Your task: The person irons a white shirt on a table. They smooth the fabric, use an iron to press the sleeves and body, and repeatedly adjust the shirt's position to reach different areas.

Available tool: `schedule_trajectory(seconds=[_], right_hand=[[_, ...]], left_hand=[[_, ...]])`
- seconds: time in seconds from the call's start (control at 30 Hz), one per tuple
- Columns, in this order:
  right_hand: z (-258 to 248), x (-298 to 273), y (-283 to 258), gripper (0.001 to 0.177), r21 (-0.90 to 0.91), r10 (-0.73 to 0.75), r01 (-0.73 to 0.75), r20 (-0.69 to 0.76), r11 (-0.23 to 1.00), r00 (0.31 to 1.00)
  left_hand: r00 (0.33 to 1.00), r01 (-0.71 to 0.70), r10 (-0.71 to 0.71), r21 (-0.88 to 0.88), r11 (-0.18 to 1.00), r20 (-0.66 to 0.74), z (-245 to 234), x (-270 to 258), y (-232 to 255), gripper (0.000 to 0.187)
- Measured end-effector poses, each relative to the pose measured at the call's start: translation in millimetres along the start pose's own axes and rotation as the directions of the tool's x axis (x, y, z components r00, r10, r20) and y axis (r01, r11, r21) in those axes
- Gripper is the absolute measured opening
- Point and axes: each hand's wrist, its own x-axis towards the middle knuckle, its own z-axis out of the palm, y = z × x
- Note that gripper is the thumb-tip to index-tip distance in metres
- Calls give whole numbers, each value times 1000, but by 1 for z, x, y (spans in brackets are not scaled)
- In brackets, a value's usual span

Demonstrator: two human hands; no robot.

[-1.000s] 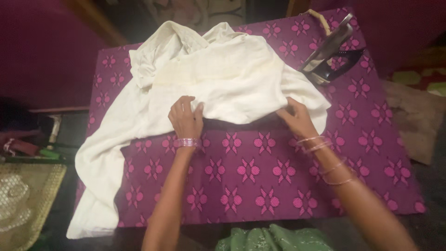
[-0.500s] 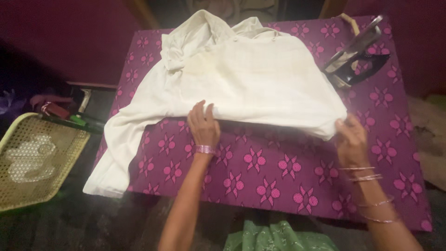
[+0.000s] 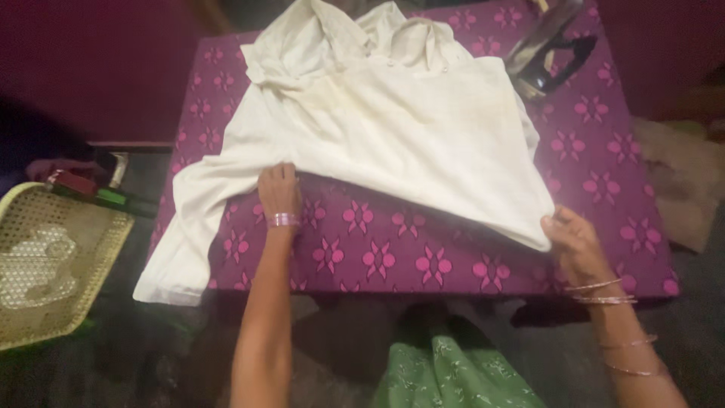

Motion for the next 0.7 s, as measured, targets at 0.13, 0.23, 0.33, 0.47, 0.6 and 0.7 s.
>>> schedule_trajectory(seconds=[0.13,0.23,0.33,0.47,0.6,0.7], right_hand=[[-13,-20,6,36,-49,-35,33,-51,998,998],[-17,-26,6,40,-56,-26,22,-73,998,997],[-22,-20,15,43,-123,-13,-5,-142,992,990],[-29,-8,26,47,-258,-48,-8,-213,966,976],[-23,-7,23,46,-305,-18,-66,-265,950,964],[-22,-12,23,35,-410,23,-105,-199,906,980]], left_hand=[[993,-52,47,-44,998,-106,-3,6,15,32],[993,-47,57,88,995,-106,6,13,21,32],[985,-33,9,138,990,170,20,15,18,24],[986,-106,93,90,990,139,17,6,10,29],[967,-170,165,7,985,192,-15,-19,-11,36],[952,-181,175,1,983,250,-46,-39,-28,37]])
